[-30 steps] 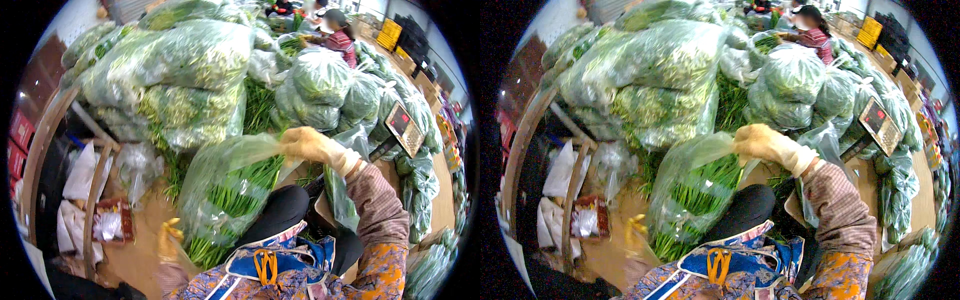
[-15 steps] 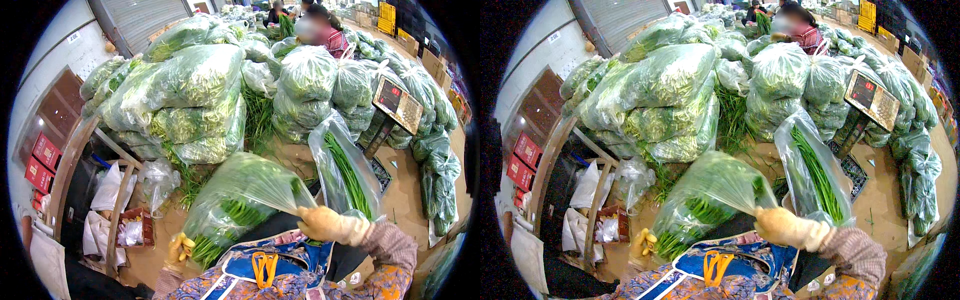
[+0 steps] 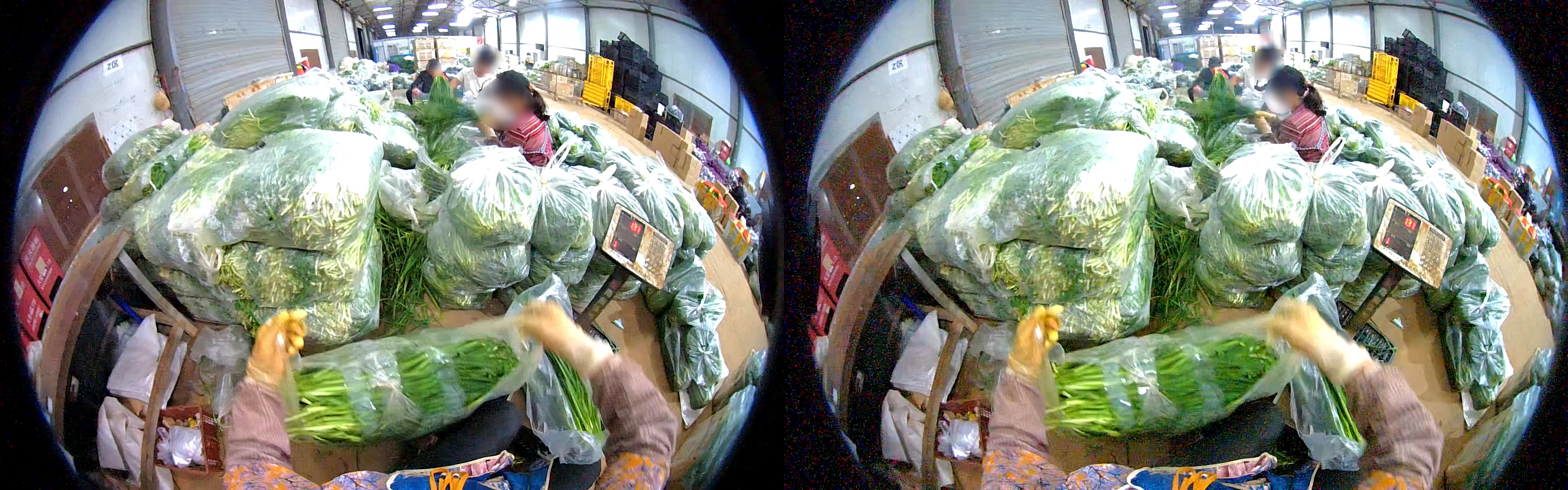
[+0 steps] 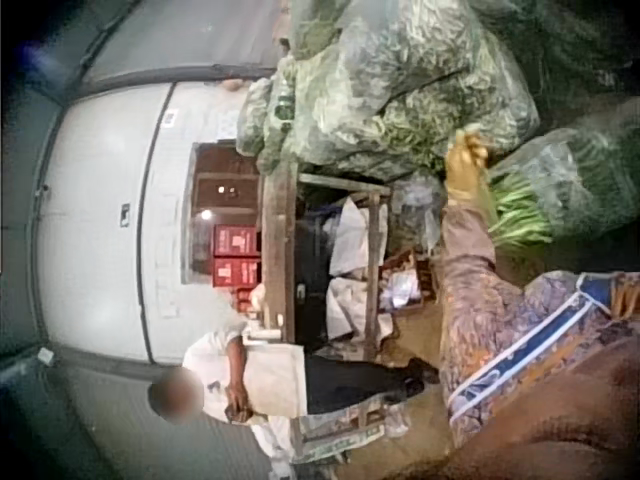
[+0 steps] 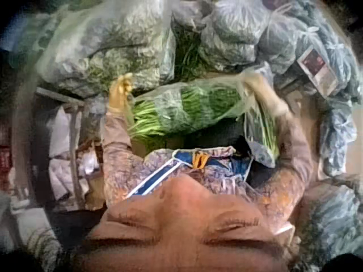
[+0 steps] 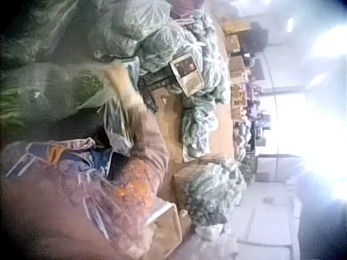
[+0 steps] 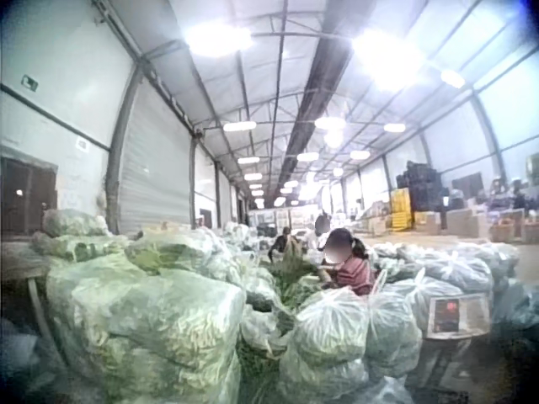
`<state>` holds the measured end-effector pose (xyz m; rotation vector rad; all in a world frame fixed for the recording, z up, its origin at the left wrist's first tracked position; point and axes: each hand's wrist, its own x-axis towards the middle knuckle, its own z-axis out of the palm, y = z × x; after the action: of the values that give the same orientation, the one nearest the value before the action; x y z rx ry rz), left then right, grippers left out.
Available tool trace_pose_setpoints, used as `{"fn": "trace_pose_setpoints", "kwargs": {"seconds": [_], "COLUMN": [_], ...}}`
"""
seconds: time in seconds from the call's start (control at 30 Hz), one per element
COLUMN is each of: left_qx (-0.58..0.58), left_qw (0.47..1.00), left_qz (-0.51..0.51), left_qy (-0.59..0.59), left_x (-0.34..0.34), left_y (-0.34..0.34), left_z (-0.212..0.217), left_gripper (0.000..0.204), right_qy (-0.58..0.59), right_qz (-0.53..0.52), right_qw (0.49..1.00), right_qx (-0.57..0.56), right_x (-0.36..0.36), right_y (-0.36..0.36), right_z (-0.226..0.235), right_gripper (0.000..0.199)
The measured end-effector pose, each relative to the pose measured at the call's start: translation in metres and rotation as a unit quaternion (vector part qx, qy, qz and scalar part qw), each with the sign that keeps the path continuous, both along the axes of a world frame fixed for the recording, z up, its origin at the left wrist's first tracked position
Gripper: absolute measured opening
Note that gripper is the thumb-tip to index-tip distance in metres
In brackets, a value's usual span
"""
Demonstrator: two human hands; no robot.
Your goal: The person sorts bunches of green onions by hand, places them into plastic bags, and weighs the bags on a digital scale. They tie the bags and organize them on the floor of the market.
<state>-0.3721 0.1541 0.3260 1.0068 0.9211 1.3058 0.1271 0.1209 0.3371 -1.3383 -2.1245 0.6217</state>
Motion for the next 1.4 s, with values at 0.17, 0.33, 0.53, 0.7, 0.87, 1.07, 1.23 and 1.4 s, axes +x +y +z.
{"fn": "trace_pose_setpoints", "kwargs": {"seconds": [0.17,0.33,0.53,0.7,0.87,1.07,1.23,1.4], "left_qx": [-0.133,0.177,-0.244,-0.304,-0.296,-0.271,-0.270,-0.111], "left_qw": [0.976,0.571,0.913,0.920,0.912,0.890,0.884,0.903], "left_qz": [0.054,0.288,0.311,0.246,0.277,0.341,0.341,0.412], "left_qy": [0.166,0.748,0.104,-0.031,-0.065,-0.137,-0.172,-0.044], "left_x": [-0.082,-0.074,-0.151,-0.147,-0.121,-0.076,-0.052,-0.096], "left_y": [0.073,-0.016,-0.016,-0.033,-0.066,-0.090,-0.088,-0.089], "left_z": [-0.012,-0.023,-0.160,-0.205,-0.239,-0.279,-0.259,-0.173], "left_gripper": [0.046,0.060,0.050,0.048,0.046,0.044,0.042,0.042], "right_qy": [-0.162,0.088,0.161,0.130,-0.002,-0.111,-0.077,0.238], "right_qz": [-0.038,-0.219,-0.321,-0.353,-0.399,-0.361,-0.320,-0.301], "right_qw": [0.933,0.966,0.911,0.921,0.910,0.924,0.931,0.923], "right_qx": [0.318,0.109,0.202,0.102,0.112,0.052,0.159,-0.033], "right_x": [-0.042,-0.104,-0.095,-0.136,-0.144,-0.127,-0.098,-0.058], "right_y": [0.184,0.165,0.047,0.058,0.157,0.241,0.219,0.150], "right_z": [-0.018,0.005,-0.124,-0.215,-0.251,-0.209,-0.212,-0.156], "right_gripper": [0.007,0.030,0.043,0.062,0.056,0.055,0.051,0.060]}}
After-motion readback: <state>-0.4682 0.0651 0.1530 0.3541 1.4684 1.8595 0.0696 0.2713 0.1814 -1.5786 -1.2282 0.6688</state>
